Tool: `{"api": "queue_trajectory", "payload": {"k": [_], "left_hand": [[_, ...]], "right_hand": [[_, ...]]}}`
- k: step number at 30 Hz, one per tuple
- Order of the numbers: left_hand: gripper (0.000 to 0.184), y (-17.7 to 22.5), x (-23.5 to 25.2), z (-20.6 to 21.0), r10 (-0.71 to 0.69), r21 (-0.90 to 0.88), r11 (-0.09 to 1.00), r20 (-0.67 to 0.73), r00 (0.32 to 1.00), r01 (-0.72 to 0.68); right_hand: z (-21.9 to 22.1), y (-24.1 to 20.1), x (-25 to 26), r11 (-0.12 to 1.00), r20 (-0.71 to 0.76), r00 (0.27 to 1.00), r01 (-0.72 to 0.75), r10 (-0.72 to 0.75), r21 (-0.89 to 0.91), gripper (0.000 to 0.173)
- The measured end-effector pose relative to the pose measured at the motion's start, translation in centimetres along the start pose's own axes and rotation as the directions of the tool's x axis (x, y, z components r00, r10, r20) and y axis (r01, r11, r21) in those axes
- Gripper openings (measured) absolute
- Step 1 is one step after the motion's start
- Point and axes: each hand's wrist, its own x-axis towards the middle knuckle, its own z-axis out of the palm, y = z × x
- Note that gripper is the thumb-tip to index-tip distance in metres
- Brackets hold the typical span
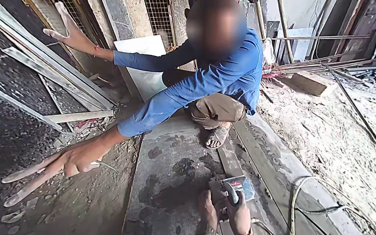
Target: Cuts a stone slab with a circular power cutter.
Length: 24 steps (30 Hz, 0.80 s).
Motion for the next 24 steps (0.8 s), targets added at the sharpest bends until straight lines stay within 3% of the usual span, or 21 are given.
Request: {"api": "queue_trajectory", "payload": {"k": [4,9,13,24], "left_hand": [[0.035,0.7,0.6,-0.9,0.034,-0.02,0.999,0.021,0.999,-0.033],[0.042,1.0,1.3,-1.5,0.018,0.149,0.988,0.175,0.984,-0.044],[0.057,2.1,2.3,-2.1,-0.078,0.329,0.944,0.3,0.951,-0.027],[0.055,2.8,3.0,-2.7,-0.135,0.328,0.944,0.345,0.929,0.015]], "right_hand": [[-0.2,-0.7,0.5,0.999,0.026,0.999,-0.023,0.024,-0.03,0.062],[-0.4,-0.5,0.8,0.999,0.051,0.999,-0.008,0.01,-0.034,0.06],[-0.2,-0.8,1.1,1.0,0.043,0.999,-0.009,0.01,-0.019,0.061],[0.4,-1.2,1.1,1.0,-0.037,0.999,0.012,-0.012,-0.019,0.058]]}}
